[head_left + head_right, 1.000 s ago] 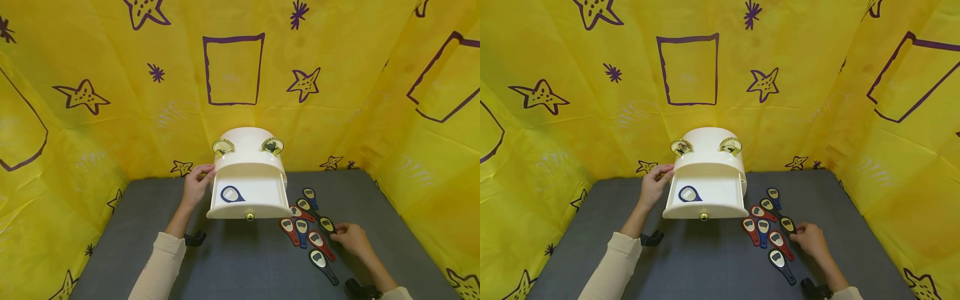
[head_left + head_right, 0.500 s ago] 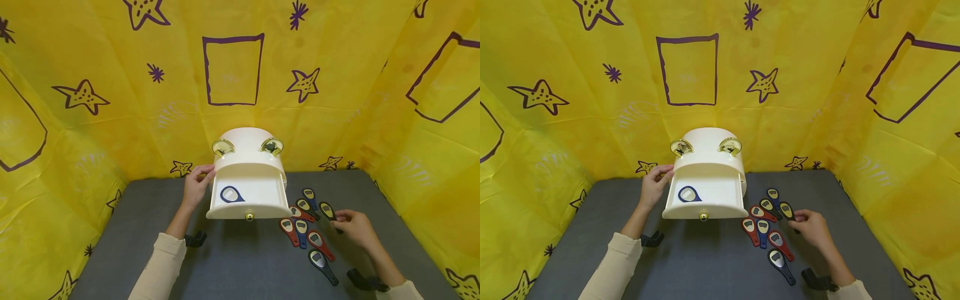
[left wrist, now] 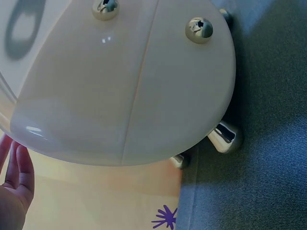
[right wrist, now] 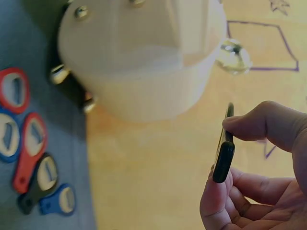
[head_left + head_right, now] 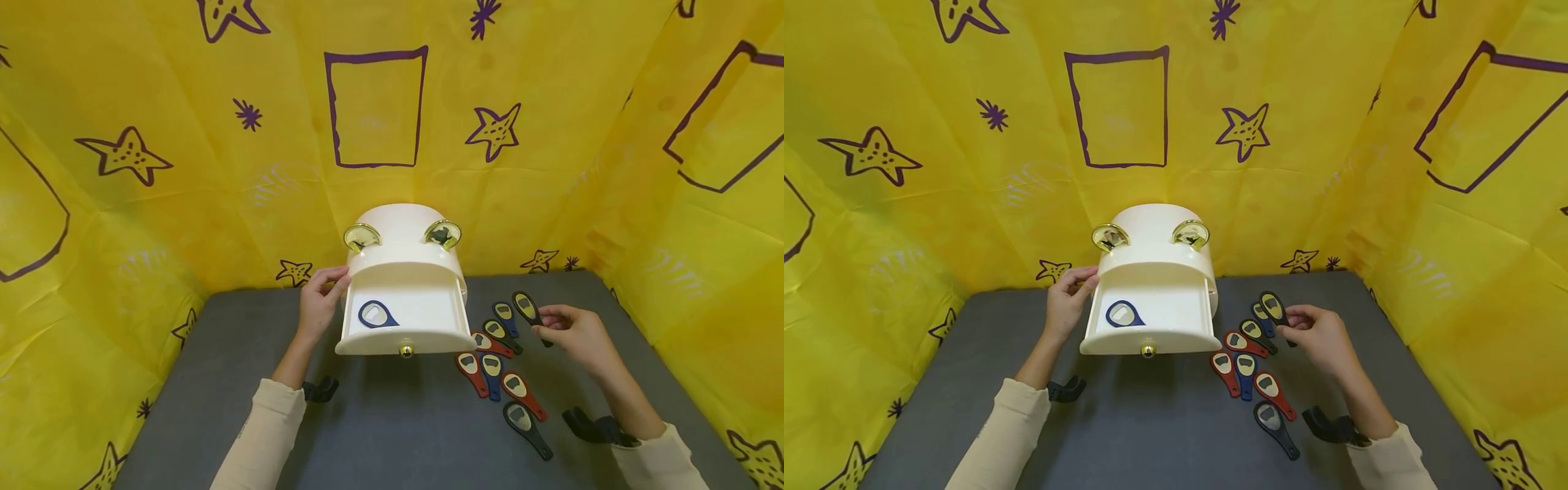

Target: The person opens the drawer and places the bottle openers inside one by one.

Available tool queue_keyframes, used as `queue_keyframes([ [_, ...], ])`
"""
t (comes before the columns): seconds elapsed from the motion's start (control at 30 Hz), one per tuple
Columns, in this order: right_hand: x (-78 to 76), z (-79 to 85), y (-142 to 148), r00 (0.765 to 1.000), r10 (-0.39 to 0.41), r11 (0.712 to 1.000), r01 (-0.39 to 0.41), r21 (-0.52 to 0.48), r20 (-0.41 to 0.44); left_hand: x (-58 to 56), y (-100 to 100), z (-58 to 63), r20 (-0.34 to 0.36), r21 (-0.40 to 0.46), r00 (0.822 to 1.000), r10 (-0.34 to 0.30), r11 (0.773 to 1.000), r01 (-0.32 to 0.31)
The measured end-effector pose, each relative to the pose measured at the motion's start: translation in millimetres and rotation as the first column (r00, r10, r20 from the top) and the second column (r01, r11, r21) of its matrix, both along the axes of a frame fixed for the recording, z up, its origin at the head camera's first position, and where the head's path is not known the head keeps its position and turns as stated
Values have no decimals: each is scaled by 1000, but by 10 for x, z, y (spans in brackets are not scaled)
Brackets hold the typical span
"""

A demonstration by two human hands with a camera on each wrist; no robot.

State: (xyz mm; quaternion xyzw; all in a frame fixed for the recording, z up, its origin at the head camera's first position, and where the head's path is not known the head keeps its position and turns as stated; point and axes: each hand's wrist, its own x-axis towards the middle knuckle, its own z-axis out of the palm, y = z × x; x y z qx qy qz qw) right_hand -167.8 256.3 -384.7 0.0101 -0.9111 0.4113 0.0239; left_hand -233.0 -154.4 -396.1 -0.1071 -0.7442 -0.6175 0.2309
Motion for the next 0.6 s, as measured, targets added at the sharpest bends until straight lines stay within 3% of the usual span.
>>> queue_keyframes([
  [0.2,-107,218,-103,999,33,999,-33,-1,-28,-16,24,3,-31,-2,999,11,1000,-11],
  [0.6,-299,535,-511,990,122,992,-123,-13,-68,-33,43,-39,-13,34,1000,-16,999,17],
])
